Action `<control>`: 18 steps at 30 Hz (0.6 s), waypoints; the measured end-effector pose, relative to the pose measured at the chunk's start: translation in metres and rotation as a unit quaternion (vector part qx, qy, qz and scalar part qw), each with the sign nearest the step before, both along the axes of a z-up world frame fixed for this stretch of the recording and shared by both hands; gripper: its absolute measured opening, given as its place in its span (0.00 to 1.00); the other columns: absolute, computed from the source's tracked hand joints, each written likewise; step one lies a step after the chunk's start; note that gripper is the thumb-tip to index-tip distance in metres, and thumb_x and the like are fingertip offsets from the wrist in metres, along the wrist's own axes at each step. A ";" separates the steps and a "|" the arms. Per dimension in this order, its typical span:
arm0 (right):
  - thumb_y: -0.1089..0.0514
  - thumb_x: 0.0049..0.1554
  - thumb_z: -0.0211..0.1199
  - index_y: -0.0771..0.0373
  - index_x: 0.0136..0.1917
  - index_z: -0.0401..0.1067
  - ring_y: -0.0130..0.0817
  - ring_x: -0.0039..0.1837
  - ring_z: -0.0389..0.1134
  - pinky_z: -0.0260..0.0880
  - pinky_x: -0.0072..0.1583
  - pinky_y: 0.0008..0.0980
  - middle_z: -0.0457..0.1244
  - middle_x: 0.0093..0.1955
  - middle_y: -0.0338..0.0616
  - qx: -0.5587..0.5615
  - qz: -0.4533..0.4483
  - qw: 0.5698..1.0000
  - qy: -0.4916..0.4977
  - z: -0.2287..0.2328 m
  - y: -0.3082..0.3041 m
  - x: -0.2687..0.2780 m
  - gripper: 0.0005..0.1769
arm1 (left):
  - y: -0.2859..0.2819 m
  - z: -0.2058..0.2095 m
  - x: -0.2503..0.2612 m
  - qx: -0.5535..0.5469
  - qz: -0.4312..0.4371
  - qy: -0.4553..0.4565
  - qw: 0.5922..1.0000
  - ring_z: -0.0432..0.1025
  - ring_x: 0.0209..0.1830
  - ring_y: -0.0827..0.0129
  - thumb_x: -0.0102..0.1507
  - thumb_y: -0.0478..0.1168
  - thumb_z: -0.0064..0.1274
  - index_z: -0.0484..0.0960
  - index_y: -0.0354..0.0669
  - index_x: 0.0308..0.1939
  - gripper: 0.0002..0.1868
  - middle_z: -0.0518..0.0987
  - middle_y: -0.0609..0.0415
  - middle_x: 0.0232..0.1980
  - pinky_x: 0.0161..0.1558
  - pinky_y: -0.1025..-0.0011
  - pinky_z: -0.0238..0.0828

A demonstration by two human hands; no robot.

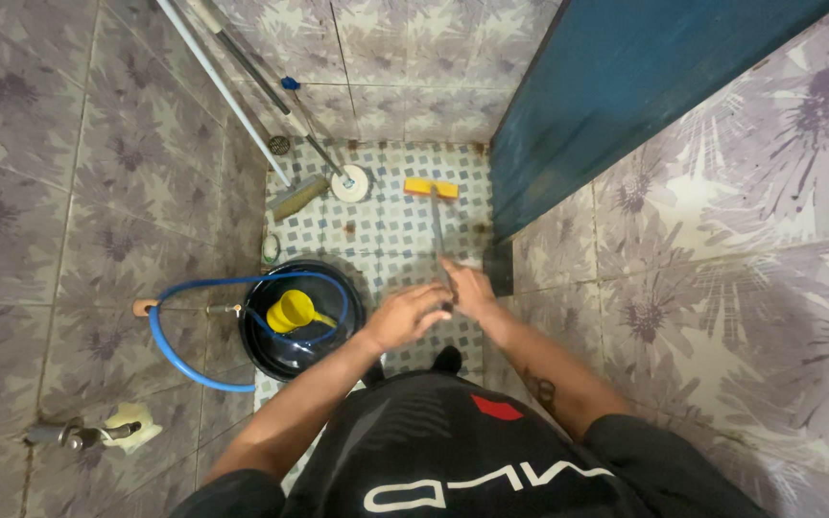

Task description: The person uses a squeegee to scrape water and soap across a tiled bathroom floor towards a drain, then dips the squeegee into a bucket of water and uses a yellow scoop to pour water over the tiles.

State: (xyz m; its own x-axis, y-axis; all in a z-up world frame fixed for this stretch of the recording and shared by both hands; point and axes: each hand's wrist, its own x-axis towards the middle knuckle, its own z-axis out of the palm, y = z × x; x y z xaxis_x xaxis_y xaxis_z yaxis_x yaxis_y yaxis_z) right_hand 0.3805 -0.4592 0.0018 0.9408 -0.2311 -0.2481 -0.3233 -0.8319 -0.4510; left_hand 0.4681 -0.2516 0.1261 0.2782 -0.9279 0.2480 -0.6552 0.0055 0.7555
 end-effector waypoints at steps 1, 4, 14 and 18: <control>0.53 0.50 0.68 0.50 0.79 0.55 0.56 0.49 0.72 0.74 0.51 0.49 0.69 0.52 0.57 -0.007 -0.004 1.000 -0.012 0.000 0.007 -0.004 0.46 | 0.005 0.004 -0.003 -0.014 0.002 -0.008 1.000 0.76 0.59 0.52 0.67 0.48 0.56 0.80 0.46 0.55 0.16 0.80 0.49 0.60 0.60 0.59 0.72; 0.53 0.48 0.70 0.52 0.75 0.59 0.55 0.55 0.72 0.74 0.51 0.49 0.68 0.61 0.55 -0.012 0.010 0.997 -0.082 0.000 0.027 -0.024 0.44 | 0.021 0.013 -0.011 -0.036 0.003 -0.023 0.999 0.76 0.59 0.52 0.66 0.48 0.58 0.80 0.45 0.56 0.18 0.80 0.49 0.59 0.61 0.59 0.72; 0.54 0.50 0.69 0.58 0.80 0.53 0.53 0.56 0.72 0.77 0.49 0.45 0.63 0.68 0.58 0.055 0.003 0.997 -0.063 -0.004 0.035 -0.016 0.48 | 0.032 0.003 -0.014 -0.009 0.031 0.004 0.999 0.76 0.58 0.51 0.64 0.47 0.60 0.81 0.45 0.55 0.18 0.80 0.47 0.59 0.59 0.60 0.73; 0.57 0.46 0.69 0.56 0.76 0.57 0.60 0.55 0.71 0.72 0.54 0.52 0.67 0.63 0.60 -0.002 0.027 0.998 -0.062 -0.013 0.010 0.008 0.46 | 0.016 -0.011 -0.001 -0.015 0.061 -0.006 0.998 0.75 0.59 0.50 0.64 0.47 0.59 0.80 0.45 0.56 0.19 0.79 0.46 0.61 0.59 0.59 0.72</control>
